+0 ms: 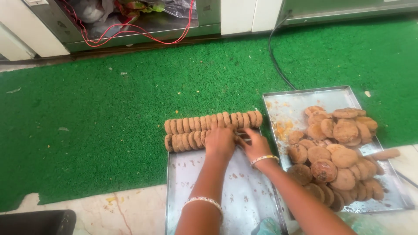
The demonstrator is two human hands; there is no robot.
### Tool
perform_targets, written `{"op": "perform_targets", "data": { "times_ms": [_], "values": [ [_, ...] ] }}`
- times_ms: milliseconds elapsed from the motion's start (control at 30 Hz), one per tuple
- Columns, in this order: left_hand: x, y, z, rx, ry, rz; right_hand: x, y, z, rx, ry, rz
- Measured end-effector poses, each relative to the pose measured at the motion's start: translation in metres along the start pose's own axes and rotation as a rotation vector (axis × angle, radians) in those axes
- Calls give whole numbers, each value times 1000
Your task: The person sits on the floor and arranges baked cookies, picking them one at a time from a pile on a metal tray and placing them into neat rows on a second metal tray, building up stacked rows of cookies.
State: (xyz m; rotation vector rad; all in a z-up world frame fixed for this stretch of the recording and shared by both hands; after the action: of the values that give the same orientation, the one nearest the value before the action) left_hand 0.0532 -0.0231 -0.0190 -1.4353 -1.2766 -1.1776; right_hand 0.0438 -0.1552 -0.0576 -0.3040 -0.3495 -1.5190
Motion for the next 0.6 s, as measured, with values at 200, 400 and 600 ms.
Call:
{"op": "perform_targets", "data": {
  "times_ms": [200, 400, 600],
  "values": [
    [8, -10, -6, -27, 56, 8, 10, -23, 21, -47, -119, -91],
    [-11, -8, -1, -79, 163, -51, 14, -26, 19, 45, -181, -11],
    [4, -13, -11, -92, 165, -31, 9, -20, 17, 31, -243, 123]
  ]
}}
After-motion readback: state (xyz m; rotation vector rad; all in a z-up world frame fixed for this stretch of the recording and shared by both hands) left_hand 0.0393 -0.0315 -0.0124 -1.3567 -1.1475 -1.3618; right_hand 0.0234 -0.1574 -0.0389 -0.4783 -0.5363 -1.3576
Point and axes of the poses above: each hand's wrist, its own y-axis towards the middle knuckle, its own x-axis out of the back of the hand, z = x × y, the point moved 6 cm from there along y, towards the middle knuckle, and after that the axes turned 11 degrees about y, right-handed, at the moved point
